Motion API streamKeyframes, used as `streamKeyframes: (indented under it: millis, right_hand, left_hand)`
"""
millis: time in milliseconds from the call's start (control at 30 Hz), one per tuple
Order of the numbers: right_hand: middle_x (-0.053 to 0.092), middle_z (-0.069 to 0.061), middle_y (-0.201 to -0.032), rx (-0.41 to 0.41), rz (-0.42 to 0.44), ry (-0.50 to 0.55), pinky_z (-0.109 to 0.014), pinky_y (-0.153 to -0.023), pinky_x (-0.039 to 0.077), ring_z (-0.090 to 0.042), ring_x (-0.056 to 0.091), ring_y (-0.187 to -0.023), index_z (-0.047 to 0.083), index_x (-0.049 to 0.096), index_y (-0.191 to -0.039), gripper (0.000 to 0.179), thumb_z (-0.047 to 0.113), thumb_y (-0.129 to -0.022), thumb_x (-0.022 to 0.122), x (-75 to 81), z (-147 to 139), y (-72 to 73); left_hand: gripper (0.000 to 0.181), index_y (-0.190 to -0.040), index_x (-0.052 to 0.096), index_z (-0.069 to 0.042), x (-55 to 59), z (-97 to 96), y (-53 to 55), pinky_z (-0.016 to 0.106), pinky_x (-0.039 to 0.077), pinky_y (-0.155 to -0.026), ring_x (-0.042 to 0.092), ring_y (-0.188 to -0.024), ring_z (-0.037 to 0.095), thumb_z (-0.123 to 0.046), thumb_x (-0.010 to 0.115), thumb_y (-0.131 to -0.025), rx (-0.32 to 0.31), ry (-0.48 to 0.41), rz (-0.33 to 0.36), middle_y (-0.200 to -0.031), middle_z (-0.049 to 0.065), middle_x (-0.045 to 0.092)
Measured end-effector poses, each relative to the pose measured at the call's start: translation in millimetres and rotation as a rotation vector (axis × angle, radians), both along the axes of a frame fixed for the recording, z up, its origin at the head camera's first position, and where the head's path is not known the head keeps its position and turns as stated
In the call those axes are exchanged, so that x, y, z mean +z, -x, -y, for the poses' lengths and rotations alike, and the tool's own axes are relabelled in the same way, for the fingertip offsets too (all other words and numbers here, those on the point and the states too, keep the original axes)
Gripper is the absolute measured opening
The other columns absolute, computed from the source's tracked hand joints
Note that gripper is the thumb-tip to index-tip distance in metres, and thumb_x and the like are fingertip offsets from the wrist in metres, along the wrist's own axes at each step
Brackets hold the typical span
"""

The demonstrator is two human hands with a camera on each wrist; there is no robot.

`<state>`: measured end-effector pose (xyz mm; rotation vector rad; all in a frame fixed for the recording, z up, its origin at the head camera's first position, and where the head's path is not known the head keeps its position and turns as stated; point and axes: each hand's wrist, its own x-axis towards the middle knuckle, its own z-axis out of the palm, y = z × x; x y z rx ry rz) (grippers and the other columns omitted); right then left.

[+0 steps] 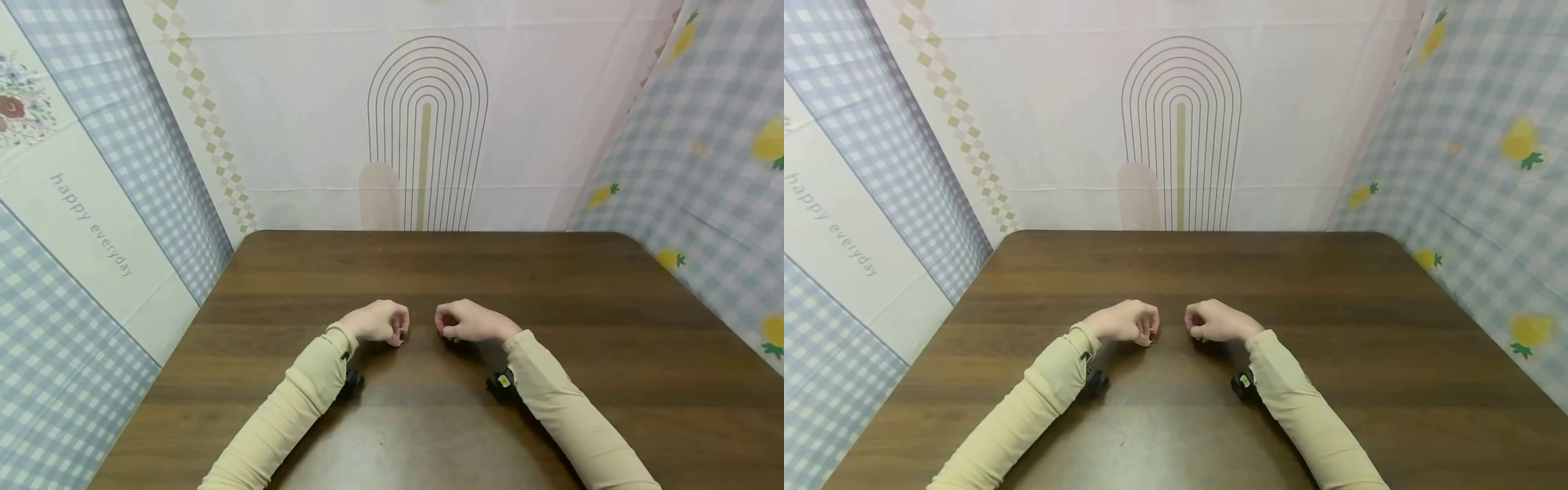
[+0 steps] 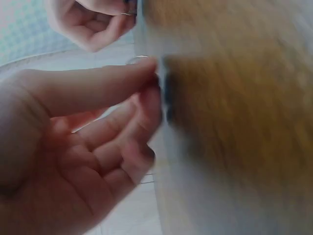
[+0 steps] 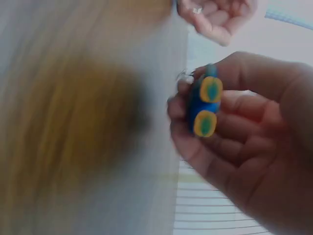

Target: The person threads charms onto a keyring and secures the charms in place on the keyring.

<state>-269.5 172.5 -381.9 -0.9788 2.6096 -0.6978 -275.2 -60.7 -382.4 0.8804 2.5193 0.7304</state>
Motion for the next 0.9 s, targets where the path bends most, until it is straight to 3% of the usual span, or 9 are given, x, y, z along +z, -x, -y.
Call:
streamKeyframes:
  millis: [200, 333, 467, 600, 733, 800, 900]
  right_hand:
    - [0.064, -0.001, -0.082, 0.018, -0.037, 0.114, -0.02, -0.063, 0.048, -0.006, 0.054, -0.071, 0.007, 0.065, -0.09, 0.01, 0.002, -0.086, 0.058, 6.9, 3.5, -1.6]
    - [0.068, -0.008, -0.085, 0.001, -0.051, 0.174, -0.021, -0.063, 0.049, -0.007, 0.056, -0.073, 0.003, 0.066, -0.093, 0.007, 0.003, -0.088, 0.06, 13.7, 4.8, -4.3]
    - [0.07, -0.009, -0.086, -0.014, -0.091, 0.208, -0.021, -0.063, 0.05, -0.007, 0.058, -0.074, 0.003, 0.066, -0.093, 0.006, 0.006, -0.089, 0.064, 20.3, 6.1, -7.2]
    - [0.072, -0.009, -0.087, -0.039, -0.117, 0.253, -0.021, -0.065, 0.05, -0.005, 0.059, -0.075, 0.005, 0.068, -0.094, 0.005, 0.007, -0.09, 0.065, 25.9, 7.3, -10.0]
    - [0.072, -0.006, -0.085, -0.073, -0.153, 0.334, -0.021, -0.068, 0.051, -0.005, 0.061, -0.075, 0.009, 0.07, -0.092, 0.005, 0.006, -0.089, 0.067, 33.9, 9.2, -14.0]
    - [0.072, -0.005, -0.084, -0.091, -0.167, 0.378, -0.02, -0.069, 0.051, -0.005, 0.062, -0.075, 0.01, 0.071, -0.091, 0.006, 0.005, -0.087, 0.069, 37.9, 9.9, -16.0]
    - [0.073, -0.009, -0.085, -0.099, -0.164, 0.433, -0.02, -0.069, 0.051, -0.005, 0.063, -0.076, 0.009, 0.071, -0.091, 0.007, 0.003, -0.086, 0.071, 41.5, 10.0, -17.7]
  left_hand:
    - [0.005, -0.084, 0.069, -0.006, 7.6, 1.4, 1.3, 0.018, 0.047, -0.063, 0.06, -0.067, 0.008, -0.008, 0.073, -0.084, 0.052, -0.12, -0.015, -0.075, 0.004, 0.069]
    - [0.01, -0.084, 0.072, -0.005, 13.9, 1.5, 0.7, 0.018, 0.045, -0.055, 0.068, -0.065, 0.023, -0.015, 0.071, -0.088, 0.088, -0.181, 0.028, -0.07, 0.007, 0.071]
    - [0.017, -0.084, 0.073, -0.004, 19.7, 1.6, -0.7, 0.018, 0.042, -0.047, 0.068, -0.068, 0.035, -0.018, 0.067, -0.092, 0.122, -0.225, 0.07, -0.06, 0.001, 0.066]
    - [0.019, -0.089, 0.072, 0.002, 23.5, 1.4, -1.3, 0.027, 0.048, -0.048, 0.061, -0.056, 0.028, -0.015, 0.065, -0.093, 0.121, -0.293, 0.076, -0.061, 0.0, 0.064]
    - [0.014, -0.091, 0.071, 0.004, 26.8, 0.4, -2.8, 0.045, 0.056, -0.063, 0.06, -0.057, 0.017, -0.01, 0.067, -0.09, 0.144, -0.421, 0.099, -0.069, 0.01, 0.067]
    - [0.013, -0.091, 0.072, 0.003, 28.5, -0.1, -3.9, 0.043, 0.057, -0.069, 0.063, -0.063, 0.015, -0.009, 0.069, -0.089, 0.169, -0.468, 0.096, -0.077, 0.016, 0.07]
    - [0.012, -0.093, 0.073, 0.002, 30.9, -1.2, -5.5, 0.029, 0.055, -0.071, 0.066, -0.074, 0.013, -0.008, 0.071, -0.087, 0.18, -0.511, 0.054, -0.087, 0.019, 0.073]
